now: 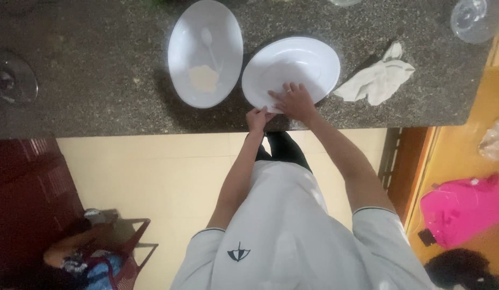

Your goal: Wiping white plates with a cloth and then placing small dough balls onto the cleaned plates.

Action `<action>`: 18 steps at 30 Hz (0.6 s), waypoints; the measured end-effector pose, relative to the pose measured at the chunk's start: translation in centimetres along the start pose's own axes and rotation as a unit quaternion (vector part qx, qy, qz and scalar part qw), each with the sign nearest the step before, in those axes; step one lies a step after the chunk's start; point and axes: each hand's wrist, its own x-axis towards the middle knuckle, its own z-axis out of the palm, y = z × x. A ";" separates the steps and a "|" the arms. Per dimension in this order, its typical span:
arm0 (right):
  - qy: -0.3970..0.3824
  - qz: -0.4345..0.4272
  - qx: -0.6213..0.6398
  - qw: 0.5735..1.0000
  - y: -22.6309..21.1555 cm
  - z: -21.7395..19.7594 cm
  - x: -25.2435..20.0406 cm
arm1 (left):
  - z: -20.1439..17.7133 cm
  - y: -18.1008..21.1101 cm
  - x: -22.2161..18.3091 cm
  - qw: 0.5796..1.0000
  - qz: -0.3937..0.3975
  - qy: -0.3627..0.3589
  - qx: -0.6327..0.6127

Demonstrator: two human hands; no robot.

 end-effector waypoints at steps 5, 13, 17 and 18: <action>-0.044 -0.017 0.016 0.999 2.0 0.9 -2.2 | 0.5 2.6 -2.9 1.000 -0.007 0.001 -0.008; -0.026 0.024 -0.074 0.997 5.7 -4.7 -5.2 | 0.4 -0.4 -0.5 0.999 0.010 0.010 -0.046; -0.064 0.085 0.094 0.990 6.8 -7.9 -4.9 | 0.0 -2.0 0.9 0.999 0.021 0.015 -0.020; -0.061 0.089 0.091 0.990 6.8 -4.9 -5.1 | 0.1 -1.9 1.0 1.000 0.023 0.011 -0.018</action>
